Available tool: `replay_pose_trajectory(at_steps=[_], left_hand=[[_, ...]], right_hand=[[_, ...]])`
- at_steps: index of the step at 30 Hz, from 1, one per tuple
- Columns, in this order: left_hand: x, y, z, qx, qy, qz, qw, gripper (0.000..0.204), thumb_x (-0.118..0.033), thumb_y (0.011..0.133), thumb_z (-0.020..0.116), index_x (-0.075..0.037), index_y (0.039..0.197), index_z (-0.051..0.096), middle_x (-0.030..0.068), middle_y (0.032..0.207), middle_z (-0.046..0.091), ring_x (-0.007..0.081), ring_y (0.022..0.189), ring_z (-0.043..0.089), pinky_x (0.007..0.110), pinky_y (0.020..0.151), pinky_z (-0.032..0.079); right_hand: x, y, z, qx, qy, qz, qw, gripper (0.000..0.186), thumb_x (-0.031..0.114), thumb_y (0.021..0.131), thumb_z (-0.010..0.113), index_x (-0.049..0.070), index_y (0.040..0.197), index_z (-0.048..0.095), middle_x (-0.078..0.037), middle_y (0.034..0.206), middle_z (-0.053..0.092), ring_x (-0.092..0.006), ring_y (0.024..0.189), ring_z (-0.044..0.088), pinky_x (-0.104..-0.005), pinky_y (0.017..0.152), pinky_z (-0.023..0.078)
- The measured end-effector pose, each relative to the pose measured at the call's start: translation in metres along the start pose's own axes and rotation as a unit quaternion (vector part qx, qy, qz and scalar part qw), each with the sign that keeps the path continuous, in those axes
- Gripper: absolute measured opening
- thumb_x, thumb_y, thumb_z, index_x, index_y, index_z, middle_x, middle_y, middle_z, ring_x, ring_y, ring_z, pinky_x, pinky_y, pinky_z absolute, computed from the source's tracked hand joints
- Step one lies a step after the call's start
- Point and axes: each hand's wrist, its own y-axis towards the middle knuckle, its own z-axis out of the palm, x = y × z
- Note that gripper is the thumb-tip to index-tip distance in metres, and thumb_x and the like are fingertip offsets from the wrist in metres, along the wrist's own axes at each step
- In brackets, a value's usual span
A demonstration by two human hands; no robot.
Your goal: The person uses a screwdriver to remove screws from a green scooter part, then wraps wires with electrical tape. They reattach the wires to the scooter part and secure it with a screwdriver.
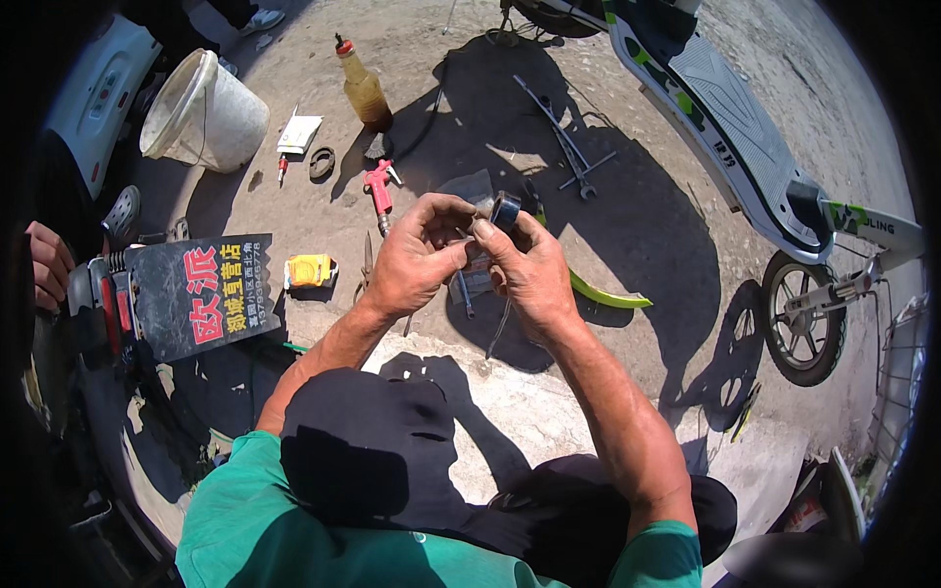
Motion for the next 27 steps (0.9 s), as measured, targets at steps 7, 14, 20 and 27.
replay_pose_trajectory(at_steps=[7,14,20,27], left_hand=[[-0.013,-0.003,-0.005,-0.032,0.078,-0.063,0.994,0.014,-0.012,0.099,0.069,0.002,0.102,0.07,0.0038,0.089,0.07,0.0083,0.081,0.063,0.025,0.073,0.053],[-0.012,-0.001,-0.01,-0.032,0.034,-0.107,0.993,0.014,-0.012,0.099,0.07,0.002,0.102,0.07,0.0041,0.087,0.069,0.0069,0.074,0.061,0.023,0.066,0.05],[-0.001,-0.004,-0.02,-0.039,-0.068,-0.118,0.99,0.012,-0.011,0.099,0.071,-0.001,0.104,0.069,0.0025,0.085,0.067,0.0027,0.065,0.055,0.019,0.053,0.041],[-0.011,0.0,-0.019,-0.006,0.006,-0.075,0.997,0.013,-0.011,0.099,0.071,0.0,0.104,0.071,0.0017,0.089,0.069,0.0056,0.08,0.062,0.021,0.069,0.051]], right_hand=[[-0.007,0.0,-0.002,-0.003,-0.013,-0.074,0.997,0.047,0.018,0.093,0.079,0.002,0.133,0.06,0.0,0.089,0.063,-0.0037,0.064,0.053,-0.0206,0.053,0.04],[-0.013,0.0,-0.009,0.051,-0.136,-0.193,0.97,0.046,0.015,0.096,0.074,0.003,0.138,0.061,0.0,0.102,0.059,-0.0041,0.076,0.055,-0.0195,0.061,0.043],[-0.009,0.002,-0.008,0.078,-0.217,-0.223,0.947,0.046,0.002,0.095,0.062,0.001,0.141,0.06,-0.002,0.113,0.054,-0.0051,0.083,0.055,-0.0199,0.069,0.046],[0.005,0.003,-0.018,0.09,-0.016,-0.054,0.994,0.042,0.015,0.093,0.069,-0.003,0.131,0.063,-0.009,0.112,0.068,-0.0108,0.091,0.065,-0.0259,0.077,0.055]])
